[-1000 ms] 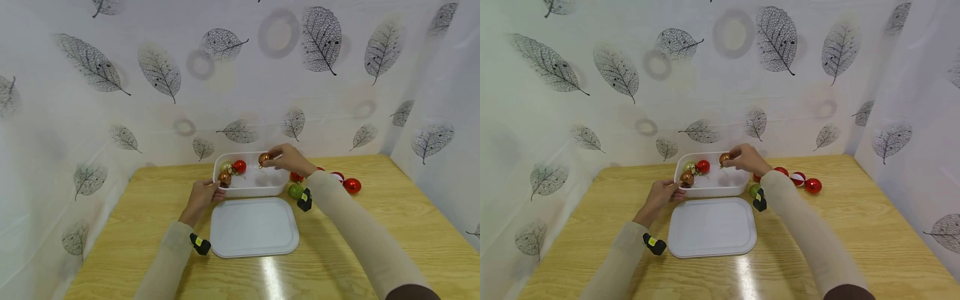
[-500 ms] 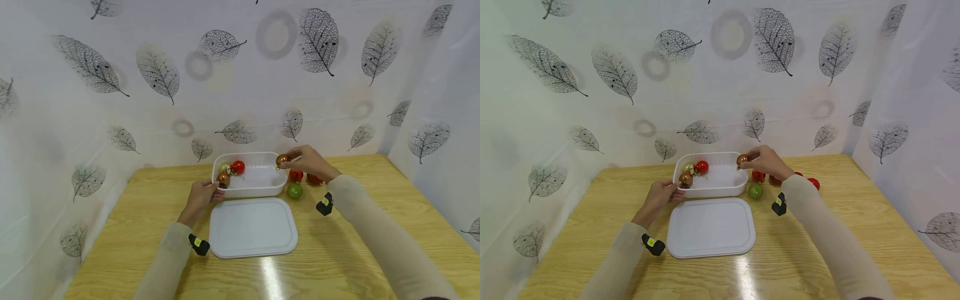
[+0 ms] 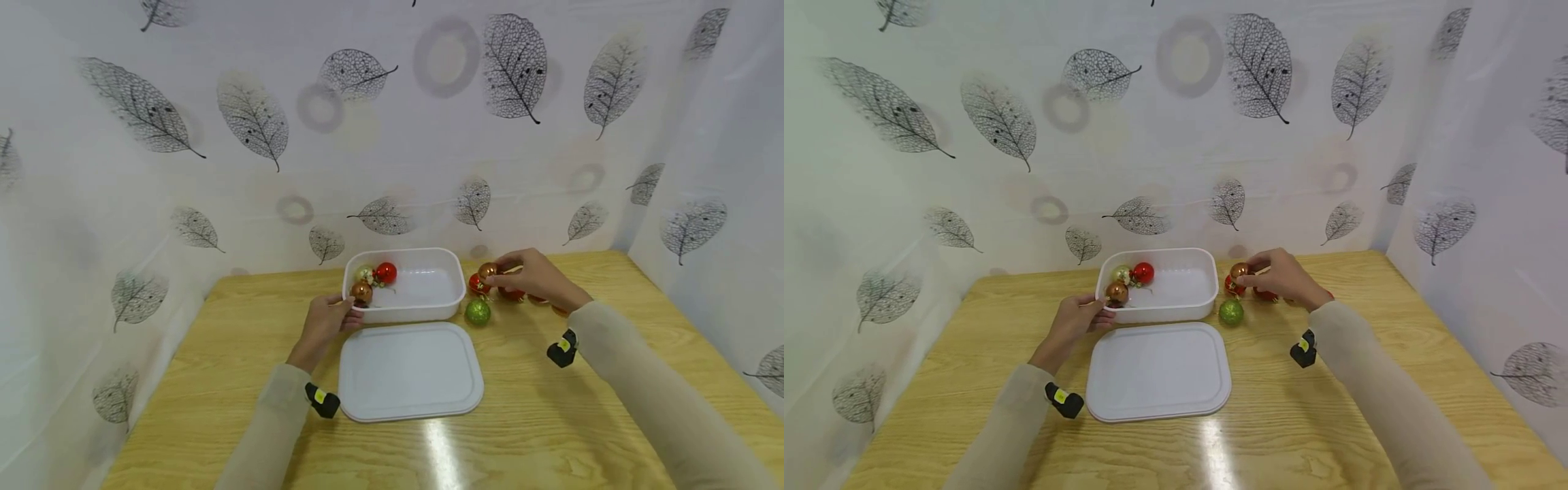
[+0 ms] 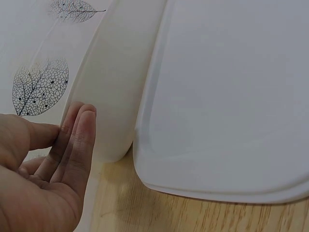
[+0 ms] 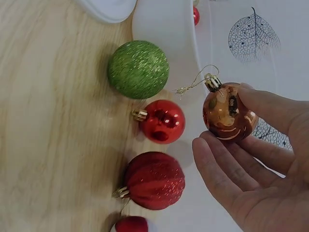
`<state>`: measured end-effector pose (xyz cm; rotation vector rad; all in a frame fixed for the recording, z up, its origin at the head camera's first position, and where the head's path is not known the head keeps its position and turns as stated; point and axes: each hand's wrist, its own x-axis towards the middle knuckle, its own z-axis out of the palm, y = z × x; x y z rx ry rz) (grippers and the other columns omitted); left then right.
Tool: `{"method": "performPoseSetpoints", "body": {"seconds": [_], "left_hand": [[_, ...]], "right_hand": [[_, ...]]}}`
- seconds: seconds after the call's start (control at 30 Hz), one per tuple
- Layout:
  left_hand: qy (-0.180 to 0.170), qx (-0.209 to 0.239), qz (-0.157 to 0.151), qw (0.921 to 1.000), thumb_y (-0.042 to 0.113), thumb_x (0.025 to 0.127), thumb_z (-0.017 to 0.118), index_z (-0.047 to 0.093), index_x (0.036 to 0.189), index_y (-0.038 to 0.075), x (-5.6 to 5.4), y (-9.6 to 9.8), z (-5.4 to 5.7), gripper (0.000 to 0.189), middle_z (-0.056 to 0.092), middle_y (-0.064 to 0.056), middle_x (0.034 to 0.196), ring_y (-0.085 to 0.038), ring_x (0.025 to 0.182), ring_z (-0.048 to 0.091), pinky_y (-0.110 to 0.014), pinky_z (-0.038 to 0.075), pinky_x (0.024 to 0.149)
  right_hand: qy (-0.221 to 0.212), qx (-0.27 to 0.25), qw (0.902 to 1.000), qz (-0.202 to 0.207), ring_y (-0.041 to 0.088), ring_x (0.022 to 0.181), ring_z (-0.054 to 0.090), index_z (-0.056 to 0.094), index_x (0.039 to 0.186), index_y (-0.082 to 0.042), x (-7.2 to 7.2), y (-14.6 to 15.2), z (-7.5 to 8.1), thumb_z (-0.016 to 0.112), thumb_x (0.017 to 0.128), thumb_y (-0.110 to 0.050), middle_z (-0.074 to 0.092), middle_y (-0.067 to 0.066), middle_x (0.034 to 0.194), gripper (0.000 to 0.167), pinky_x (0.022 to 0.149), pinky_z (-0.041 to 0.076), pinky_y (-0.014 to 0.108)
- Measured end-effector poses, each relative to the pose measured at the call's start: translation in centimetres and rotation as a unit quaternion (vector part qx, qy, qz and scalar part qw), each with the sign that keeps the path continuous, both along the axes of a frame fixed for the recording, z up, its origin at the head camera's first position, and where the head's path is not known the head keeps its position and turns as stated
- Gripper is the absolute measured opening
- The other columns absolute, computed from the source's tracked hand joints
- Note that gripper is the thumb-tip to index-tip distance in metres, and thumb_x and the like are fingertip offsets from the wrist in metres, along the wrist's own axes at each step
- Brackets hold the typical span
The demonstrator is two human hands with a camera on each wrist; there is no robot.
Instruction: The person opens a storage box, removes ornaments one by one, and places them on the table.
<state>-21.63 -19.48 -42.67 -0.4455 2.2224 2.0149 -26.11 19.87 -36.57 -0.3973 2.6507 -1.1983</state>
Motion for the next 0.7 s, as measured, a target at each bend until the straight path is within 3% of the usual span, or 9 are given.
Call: {"method": "performPoseSetpoints", "body": {"seconds": [0.1, 0.27, 0.37, 0.53, 0.7], "left_hand": [[-0.002, -0.001, 0.001, 1.0000, 0.014, 0.105, 0.057, 0.053, 0.139, -0.008, 0.0, -0.1, 0.0, 0.041, 0.073, -0.015, 0.087, -0.015, 0.071, 0.072, -0.031, 0.065, 0.076], [-0.003, 0.001, -0.001, 1.0000, 0.014, 0.105, 0.057, 0.052, 0.140, -0.008, -0.1, -0.2, -0.1, 0.042, 0.073, -0.015, 0.087, -0.015, 0.070, 0.073, -0.029, 0.065, 0.074], [-0.002, 0.000, -0.002, 1.0000, 0.015, 0.105, 0.057, 0.052, 0.140, -0.008, -0.1, -0.2, -0.1, 0.042, 0.073, -0.015, 0.087, -0.015, 0.071, 0.073, -0.028, 0.065, 0.073], [-0.001, -0.003, -0.001, 1.0000, 0.016, 0.105, 0.058, 0.052, 0.140, -0.008, -0.1, -0.2, -0.1, 0.042, 0.073, -0.015, 0.087, -0.016, 0.071, 0.073, -0.027, 0.065, 0.072], [0.003, -0.004, -0.004, 1.0000, 0.016, 0.105, 0.057, 0.051, 0.141, -0.008, 0.0, -0.2, -0.1, 0.043, 0.073, -0.015, 0.086, -0.015, 0.070, 0.073, -0.027, 0.065, 0.071]], "right_hand": [[-0.023, -0.016, 0.9995, -0.014, 0.015, 0.063, 0.056, 0.058, 0.136, 0.003, 0.3, 0.7, -0.4, 0.076, 0.093, -0.034, 0.063, 0.023, 0.126, 0.060, 0.042, 0.041, 0.026], [-0.016, -0.021, 0.9994, -0.021, 0.020, 0.084, 0.064, 0.060, 0.131, 0.008, 0.7, 1.7, -1.4, 0.078, 0.092, -0.030, 0.062, 0.024, 0.123, 0.057, 0.064, 0.060, 0.030], [0.007, -0.011, 0.9998, -0.014, 0.026, 0.096, 0.066, 0.062, 0.128, 0.009, 1.1, 2.3, -2.0, 0.078, 0.091, -0.030, 0.063, 0.025, 0.124, 0.056, 0.075, 0.062, 0.032], [0.006, -0.017, 0.9998, 0.000, 0.030, 0.100, 0.068, 0.064, 0.127, 0.008, 1.8, 2.9, -2.6, 0.079, 0.091, -0.029, 0.064, 0.025, 0.123, 0.054, 0.077, 0.064, 0.039], [-0.012, -0.019, 0.9997, -0.002, 0.026, 0.093, 0.068, 0.062, 0.128, 0.009, 2.5, 3.2, -3.2, 0.079, 0.090, -0.028, 0.066, 0.022, 0.117, 0.056, 0.078, 0.064, 0.044]]}}
